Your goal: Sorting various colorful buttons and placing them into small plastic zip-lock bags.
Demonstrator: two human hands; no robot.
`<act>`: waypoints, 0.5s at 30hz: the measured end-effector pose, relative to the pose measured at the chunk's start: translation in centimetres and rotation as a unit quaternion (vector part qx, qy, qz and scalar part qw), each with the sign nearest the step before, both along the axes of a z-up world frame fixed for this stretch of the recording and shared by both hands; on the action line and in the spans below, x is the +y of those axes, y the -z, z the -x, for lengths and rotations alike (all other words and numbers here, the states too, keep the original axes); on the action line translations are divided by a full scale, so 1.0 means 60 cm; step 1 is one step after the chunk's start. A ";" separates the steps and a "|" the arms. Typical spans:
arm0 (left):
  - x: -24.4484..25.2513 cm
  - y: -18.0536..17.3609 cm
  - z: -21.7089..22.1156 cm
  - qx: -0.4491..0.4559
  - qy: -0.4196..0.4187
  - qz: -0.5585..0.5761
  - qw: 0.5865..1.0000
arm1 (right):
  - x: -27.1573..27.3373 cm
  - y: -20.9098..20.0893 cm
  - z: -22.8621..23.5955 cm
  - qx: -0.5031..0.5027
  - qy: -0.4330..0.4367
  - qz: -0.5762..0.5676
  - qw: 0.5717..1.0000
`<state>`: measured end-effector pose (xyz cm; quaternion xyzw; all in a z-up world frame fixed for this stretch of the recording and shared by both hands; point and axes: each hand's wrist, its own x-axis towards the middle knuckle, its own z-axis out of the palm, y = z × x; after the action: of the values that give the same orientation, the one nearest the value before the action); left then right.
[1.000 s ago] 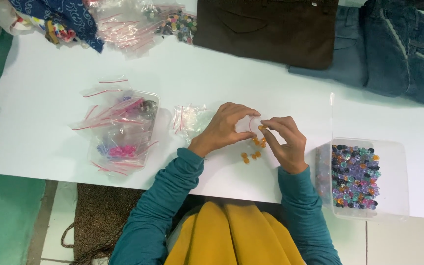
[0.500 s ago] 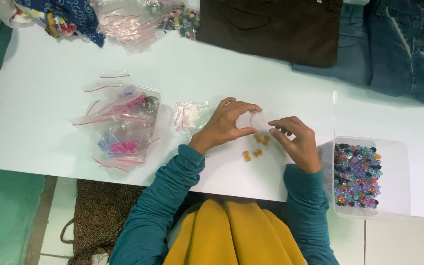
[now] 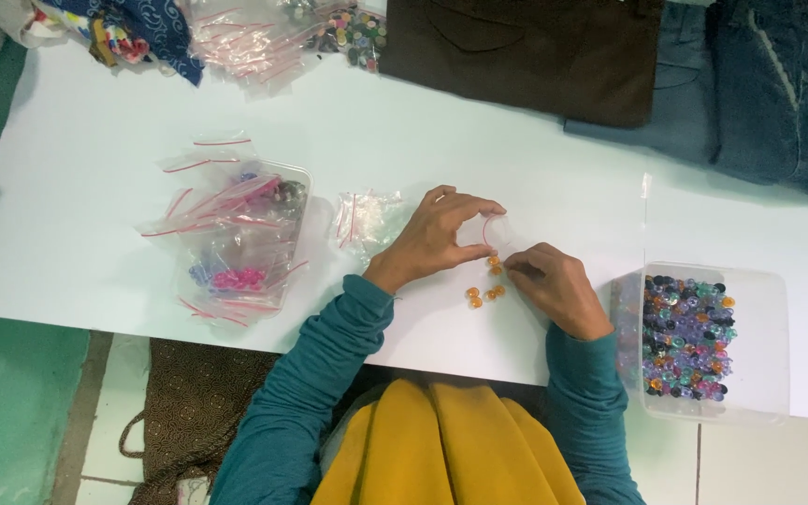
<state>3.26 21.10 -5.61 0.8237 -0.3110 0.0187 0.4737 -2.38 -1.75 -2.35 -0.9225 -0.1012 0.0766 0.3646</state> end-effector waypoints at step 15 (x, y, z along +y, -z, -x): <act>-0.023 0.014 0.012 -0.012 0.018 -0.011 1.000 | 0.013 -0.009 0.006 -0.218 0.026 -0.163 0.962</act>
<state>2.52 19.73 -6.47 0.8229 -0.3315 0.0162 0.4612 -2.75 -0.96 -1.83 -0.8472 -0.1658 -0.1533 0.4809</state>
